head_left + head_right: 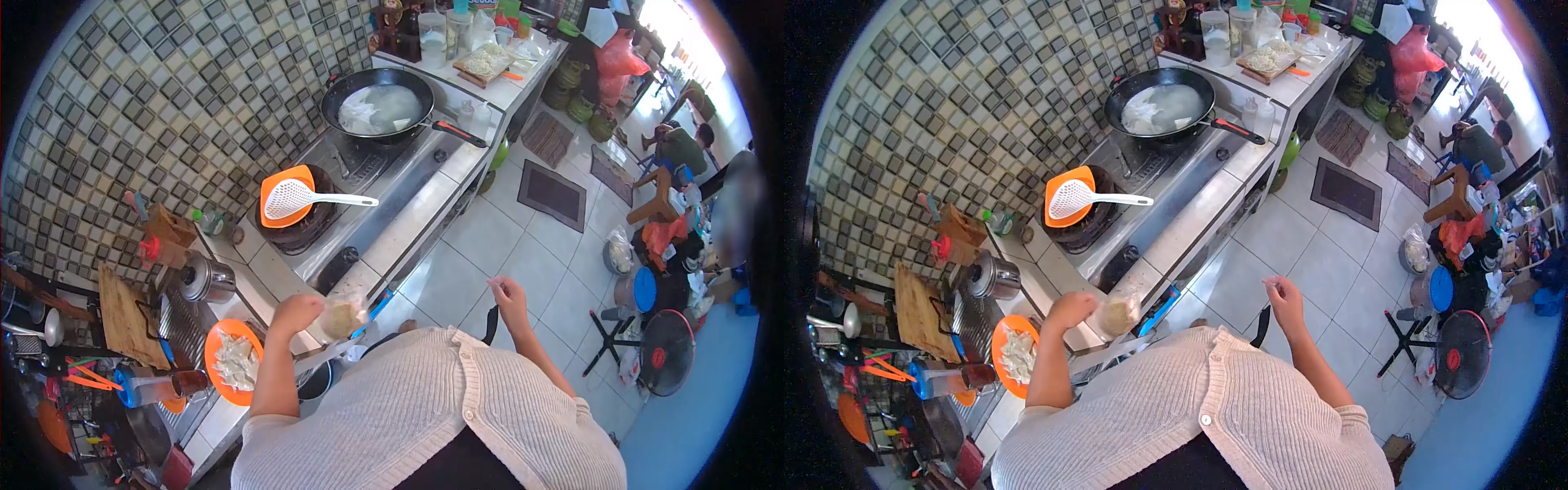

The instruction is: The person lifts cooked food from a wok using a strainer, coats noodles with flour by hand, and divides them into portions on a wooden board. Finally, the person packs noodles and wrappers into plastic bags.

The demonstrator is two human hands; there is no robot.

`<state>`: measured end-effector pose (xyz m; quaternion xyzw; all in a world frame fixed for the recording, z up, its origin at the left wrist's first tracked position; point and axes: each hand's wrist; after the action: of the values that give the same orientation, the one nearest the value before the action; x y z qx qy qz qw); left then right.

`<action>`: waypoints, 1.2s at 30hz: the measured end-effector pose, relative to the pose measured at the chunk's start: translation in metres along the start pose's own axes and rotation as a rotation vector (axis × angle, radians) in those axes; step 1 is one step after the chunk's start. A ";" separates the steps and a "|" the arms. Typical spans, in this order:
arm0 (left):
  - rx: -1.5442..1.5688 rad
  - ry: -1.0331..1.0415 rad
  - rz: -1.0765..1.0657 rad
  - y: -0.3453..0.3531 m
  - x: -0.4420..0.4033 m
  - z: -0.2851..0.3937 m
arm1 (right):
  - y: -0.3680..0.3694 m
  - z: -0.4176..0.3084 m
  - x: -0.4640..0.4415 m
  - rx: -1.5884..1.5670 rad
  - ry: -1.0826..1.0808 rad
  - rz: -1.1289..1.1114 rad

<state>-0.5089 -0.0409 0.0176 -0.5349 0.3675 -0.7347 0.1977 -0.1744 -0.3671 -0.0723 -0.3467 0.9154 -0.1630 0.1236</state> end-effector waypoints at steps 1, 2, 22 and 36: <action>0.004 -0.006 -0.004 0.001 0.004 0.010 | 0.003 0.002 -0.003 -0.058 0.012 -0.009; 0.166 0.068 -0.008 0.002 0.007 0.022 | 0.006 0.004 -0.007 -0.115 0.022 -0.014; 0.643 0.692 -0.046 -0.018 -0.036 0.350 | -0.072 -0.092 -0.148 0.064 -0.169 0.153; 1.376 1.138 -0.242 0.035 -0.047 0.483 | -0.229 -0.150 -0.243 -0.144 -0.595 0.075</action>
<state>-0.0463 -0.1906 0.0372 0.1115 -0.1700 -0.9618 0.1835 0.0877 -0.3334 0.1810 -0.3529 0.8604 0.0155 0.3673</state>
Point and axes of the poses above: each hand's wrist, its own x-axis away from the middle knuckle, its own y-axis out of the palm, z = x × y, and after that the axes turned 14 degrees about -y, right-handed
